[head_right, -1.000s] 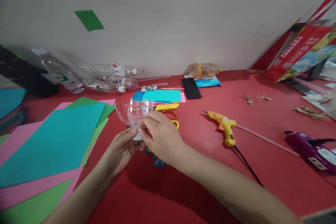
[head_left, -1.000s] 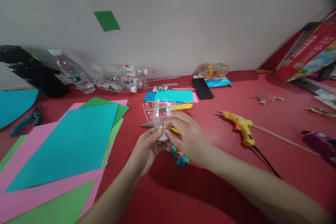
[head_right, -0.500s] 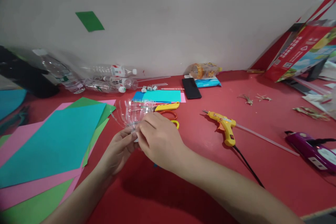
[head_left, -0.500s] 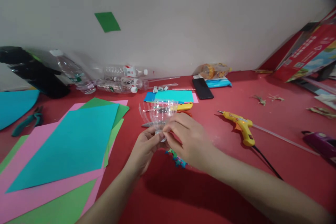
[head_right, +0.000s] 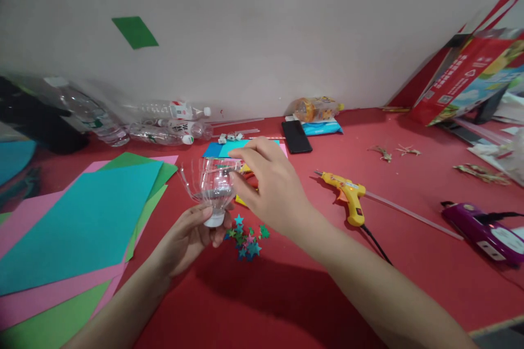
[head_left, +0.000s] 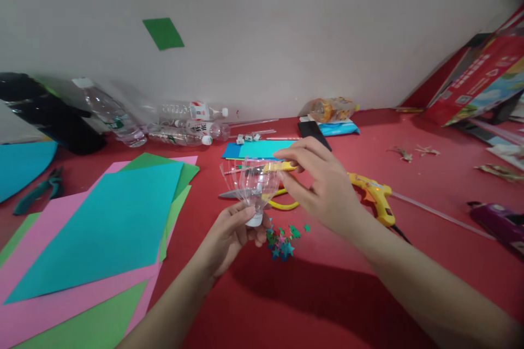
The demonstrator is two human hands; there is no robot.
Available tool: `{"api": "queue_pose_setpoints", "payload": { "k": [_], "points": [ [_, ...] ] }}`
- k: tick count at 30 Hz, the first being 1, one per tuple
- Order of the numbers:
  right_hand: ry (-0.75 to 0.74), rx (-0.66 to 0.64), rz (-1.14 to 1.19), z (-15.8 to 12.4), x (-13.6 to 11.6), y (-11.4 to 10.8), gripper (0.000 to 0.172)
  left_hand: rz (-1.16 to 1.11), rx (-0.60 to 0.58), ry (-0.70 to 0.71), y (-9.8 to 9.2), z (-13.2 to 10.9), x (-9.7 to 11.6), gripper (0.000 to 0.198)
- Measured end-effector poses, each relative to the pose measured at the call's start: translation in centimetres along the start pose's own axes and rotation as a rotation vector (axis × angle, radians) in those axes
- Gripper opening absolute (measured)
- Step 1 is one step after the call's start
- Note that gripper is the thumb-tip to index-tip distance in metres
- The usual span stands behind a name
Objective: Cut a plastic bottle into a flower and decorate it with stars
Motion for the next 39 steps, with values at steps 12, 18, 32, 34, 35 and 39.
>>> {"api": "queue_pose_setpoints", "payload": {
  "k": [12, 18, 32, 34, 35, 39],
  "points": [
    [-0.092, -0.059, -0.182, -0.2, -0.2, 0.6, 0.021, 0.008, 0.033, -0.016, 0.0, 0.1, -0.2, 0.024],
    [-0.15, -0.07, -0.244, -0.1, -0.6, 0.6, 0.021, 0.023, 0.049, -0.004, -0.1, 0.0, -0.1, 0.023],
    [-0.115, -0.069, -0.101, -0.3, -0.8, 1.1, 0.02, 0.0, 0.082, -0.015, -0.3, 0.1, -0.1, 0.023],
    [-0.008, -0.075, 0.039, -0.3, -0.6, 1.0, 0.013, -0.005, 0.086, -0.015, -0.3, 0.1, -0.1, 0.024],
    [0.066, -0.087, 0.124, -0.4, -0.4, 1.1, 0.009, -0.006, 0.086, -0.014, -0.3, 0.1, -0.1, 0.024],
    [0.305, -0.171, 0.474, -0.7, 0.1, 1.7, 0.01, -0.003, 0.083, -0.001, -0.3, 0.1, -0.1, 0.023]
  ]
}}
Point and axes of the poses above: each hand's wrist, its own z-axis towards the middle knuckle, its own y-axis out of the palm, x = y × z, the point moved 5 cm from there along z, towards the middle knuckle, and after that the axes turned 1 degree about -y, right-handed, at the moved point
